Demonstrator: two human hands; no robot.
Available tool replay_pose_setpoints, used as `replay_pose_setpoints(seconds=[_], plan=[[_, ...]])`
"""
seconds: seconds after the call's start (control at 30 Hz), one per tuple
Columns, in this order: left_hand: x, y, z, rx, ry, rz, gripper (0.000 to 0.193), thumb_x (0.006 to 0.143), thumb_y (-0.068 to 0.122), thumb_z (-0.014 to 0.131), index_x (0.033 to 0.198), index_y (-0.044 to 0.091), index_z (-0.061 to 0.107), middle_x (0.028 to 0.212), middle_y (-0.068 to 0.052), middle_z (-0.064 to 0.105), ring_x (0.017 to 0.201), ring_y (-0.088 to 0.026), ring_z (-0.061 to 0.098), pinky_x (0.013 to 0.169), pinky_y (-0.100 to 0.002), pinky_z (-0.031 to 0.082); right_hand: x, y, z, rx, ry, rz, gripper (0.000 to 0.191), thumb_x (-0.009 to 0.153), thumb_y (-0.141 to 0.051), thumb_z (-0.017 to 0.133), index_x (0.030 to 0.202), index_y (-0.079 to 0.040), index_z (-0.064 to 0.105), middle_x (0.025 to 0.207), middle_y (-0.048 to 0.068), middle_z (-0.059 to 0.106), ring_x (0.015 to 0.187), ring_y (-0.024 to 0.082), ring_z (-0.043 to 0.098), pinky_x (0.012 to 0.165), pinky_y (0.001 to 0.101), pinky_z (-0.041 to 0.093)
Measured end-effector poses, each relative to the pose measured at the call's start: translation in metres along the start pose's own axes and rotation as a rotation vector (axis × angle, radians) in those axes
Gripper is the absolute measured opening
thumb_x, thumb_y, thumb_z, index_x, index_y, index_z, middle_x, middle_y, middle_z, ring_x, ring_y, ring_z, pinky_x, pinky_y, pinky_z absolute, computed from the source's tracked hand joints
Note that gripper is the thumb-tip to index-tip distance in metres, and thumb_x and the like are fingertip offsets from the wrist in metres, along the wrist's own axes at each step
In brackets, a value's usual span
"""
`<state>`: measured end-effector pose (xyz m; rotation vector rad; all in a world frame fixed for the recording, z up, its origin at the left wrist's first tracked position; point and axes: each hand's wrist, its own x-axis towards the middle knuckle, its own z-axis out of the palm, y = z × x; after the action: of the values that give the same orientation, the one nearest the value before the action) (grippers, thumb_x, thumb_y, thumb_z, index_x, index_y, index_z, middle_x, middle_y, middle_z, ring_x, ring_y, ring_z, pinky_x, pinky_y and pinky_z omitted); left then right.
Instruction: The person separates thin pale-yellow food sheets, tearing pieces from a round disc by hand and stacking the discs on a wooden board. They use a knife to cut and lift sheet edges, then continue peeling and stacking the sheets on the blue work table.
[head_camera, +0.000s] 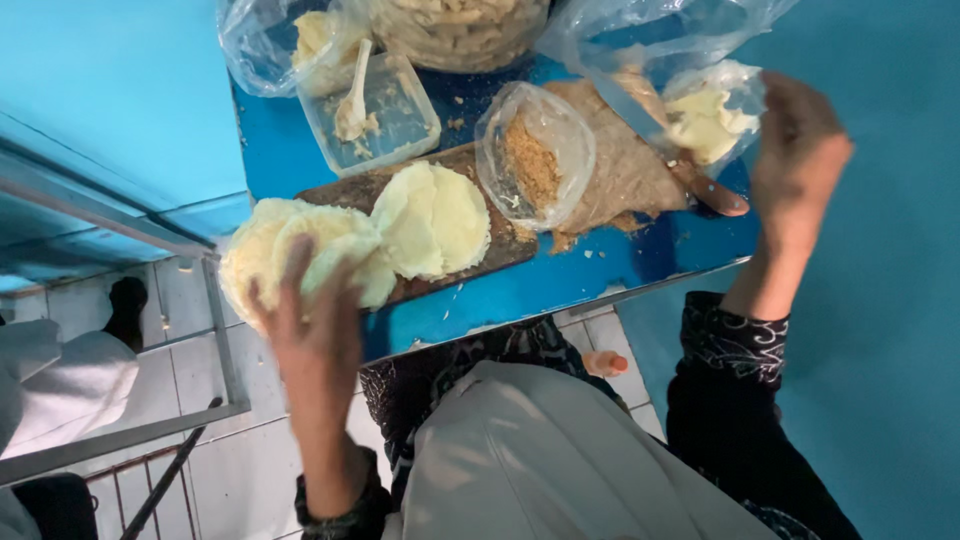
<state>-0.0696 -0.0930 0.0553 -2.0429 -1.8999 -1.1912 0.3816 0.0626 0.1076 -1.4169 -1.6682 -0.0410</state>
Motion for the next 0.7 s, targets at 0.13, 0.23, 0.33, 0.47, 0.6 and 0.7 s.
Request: replay_pose_setpoints(seconds=[0.13, 0.23, 0.33, 0.47, 0.6, 0.7], plan=[[-0.026, -0.019, -0.031, 0.017, 0.288, -0.17, 0.016, 0.111, 0.009, 0.073, 0.126, 0.003, 0.073, 0.148, -0.018, 0.059, 0.141, -0.036, 0.057, 0.122, -0.051, 0.04, 0.0, -0.032, -0.006, 0.128, 0.106, -0.081, 0.034, 0.096, 0.014, 0.059, 0.126, 0.003, 0.069, 0.126, 0.016, 0.069, 0.116, 0.025, 0.071, 0.092, 0.0335, 0.06], [-0.035, -0.033, -0.033, -0.024, 0.442, -0.284, 0.012, 0.112, 0.007, 0.071, 0.123, 0.003, 0.075, 0.147, -0.017, 0.061, 0.138, -0.034, 0.06, 0.116, -0.045, 0.05, -0.006, -0.08, 0.011, 0.366, -0.045, -0.113, 0.026, 0.102, 0.009, 0.066, 0.126, 0.001, 0.069, 0.131, 0.014, 0.068, 0.119, 0.023, 0.069, 0.099, 0.0323, 0.061], [-0.039, -0.039, -0.025, -0.028, 0.433, -0.391, 0.013, 0.104, 0.007, 0.074, 0.115, 0.002, 0.076, 0.142, -0.016, 0.064, 0.134, -0.034, 0.063, 0.113, -0.048, 0.051, -0.012, -0.133, 0.04, 0.476, -0.373, -0.311, 0.021, 0.101, 0.001, 0.075, 0.121, -0.002, 0.071, 0.126, 0.011, 0.071, 0.11, 0.022, 0.069, 0.096, 0.0318, 0.057], [-0.042, -0.036, -0.01, -0.077, 0.373, -0.399, 0.01, 0.101, 0.008, 0.074, 0.11, 0.003, 0.076, 0.141, -0.015, 0.063, 0.137, -0.036, 0.06, 0.114, -0.047, 0.049, -0.017, -0.198, 0.096, 0.533, -0.756, -0.672, 0.017, 0.093, -0.008, 0.077, 0.109, -0.005, 0.072, 0.121, 0.01, 0.072, 0.111, 0.028, 0.07, 0.091, 0.0384, 0.056], [-0.039, -0.036, -0.003, -0.12, 0.279, -0.369, 0.025, 0.097, 0.016, 0.077, 0.119, 0.005, 0.072, 0.144, -0.015, 0.061, 0.142, -0.037, 0.054, 0.117, -0.05, 0.041, -0.041, -0.24, 0.169, 0.542, -0.723, -0.831, 0.03, 0.087, -0.013, 0.075, 0.115, -0.003, 0.069, 0.118, 0.016, 0.068, 0.105, 0.036, 0.066, 0.088, 0.0429, 0.054], [-0.03, -0.037, 0.011, -0.147, 0.189, -0.28, 0.05, 0.09, 0.026, 0.082, 0.132, 0.006, 0.063, 0.143, -0.014, 0.061, 0.141, -0.034, 0.053, 0.12, -0.06, 0.028, -0.05, -0.238, 0.197, 0.534, -0.771, -0.829, 0.028, 0.084, -0.013, 0.075, 0.109, -0.005, 0.066, 0.114, 0.019, 0.067, 0.103, 0.037, 0.067, 0.086, 0.0421, 0.054]])
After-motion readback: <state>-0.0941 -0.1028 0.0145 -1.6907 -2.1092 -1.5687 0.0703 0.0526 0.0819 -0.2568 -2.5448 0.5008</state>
